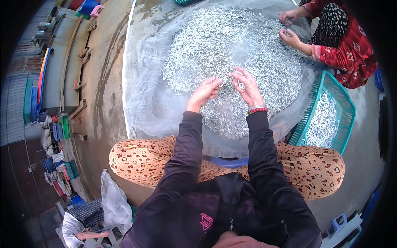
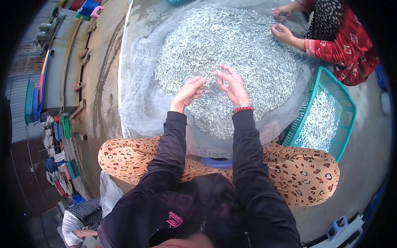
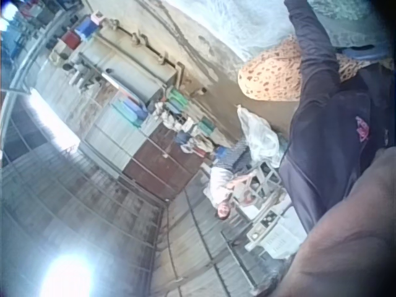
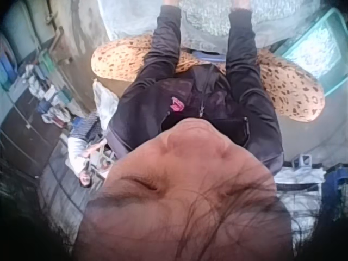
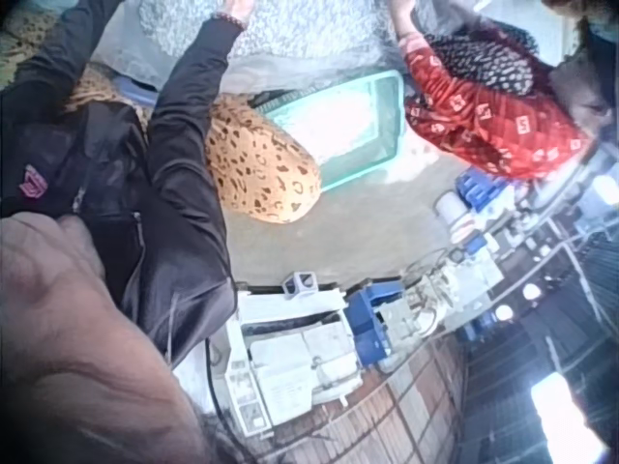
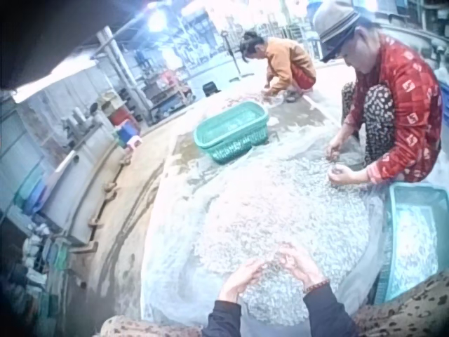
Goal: The person sits cross-legged and sorts small silver metal pieces by hand from a large pile on a plastic sheet, placing selected pieces into a green basket. Other workers are visible nearby performing similar sorting tasks.
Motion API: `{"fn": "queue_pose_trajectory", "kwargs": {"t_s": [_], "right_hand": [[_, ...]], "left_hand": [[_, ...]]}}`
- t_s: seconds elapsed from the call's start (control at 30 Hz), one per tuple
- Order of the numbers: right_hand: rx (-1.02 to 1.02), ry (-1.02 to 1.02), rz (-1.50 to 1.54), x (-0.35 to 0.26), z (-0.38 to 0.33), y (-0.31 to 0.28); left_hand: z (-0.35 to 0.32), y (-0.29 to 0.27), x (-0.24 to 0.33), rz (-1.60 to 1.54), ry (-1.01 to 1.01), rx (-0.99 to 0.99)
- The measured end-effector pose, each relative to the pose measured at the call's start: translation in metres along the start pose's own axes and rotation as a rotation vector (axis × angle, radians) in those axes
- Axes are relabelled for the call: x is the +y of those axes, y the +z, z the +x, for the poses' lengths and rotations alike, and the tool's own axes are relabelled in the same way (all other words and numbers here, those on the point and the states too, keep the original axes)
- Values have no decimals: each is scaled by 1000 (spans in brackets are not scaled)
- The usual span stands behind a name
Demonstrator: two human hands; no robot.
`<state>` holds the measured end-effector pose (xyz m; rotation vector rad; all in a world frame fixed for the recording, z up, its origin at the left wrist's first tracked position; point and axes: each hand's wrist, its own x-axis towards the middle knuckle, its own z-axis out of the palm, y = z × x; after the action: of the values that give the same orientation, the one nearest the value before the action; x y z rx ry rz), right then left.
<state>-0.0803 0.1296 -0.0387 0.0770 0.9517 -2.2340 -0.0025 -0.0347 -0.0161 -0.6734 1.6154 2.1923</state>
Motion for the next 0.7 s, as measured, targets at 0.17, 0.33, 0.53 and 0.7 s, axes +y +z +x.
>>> {"fn": "queue_pose_trajectory", "kwargs": {"t_s": [0.17, 0.33, 0.53, 0.7], "right_hand": [[-47, -8, -314, 13, -3, -9], [-146, 49, -642, -11, -10, 0], [-332, 144, -643, -23, -10, 0], [-228, 68, -616, -15, -11, -8]], "left_hand": [[21, -9, -36, 393, 269, 137], [19, -18, -35, 977, 572, -46], [8, -4, -29, 584, 231, -51], [3, 19, -37, 641, 473, 199]]}}
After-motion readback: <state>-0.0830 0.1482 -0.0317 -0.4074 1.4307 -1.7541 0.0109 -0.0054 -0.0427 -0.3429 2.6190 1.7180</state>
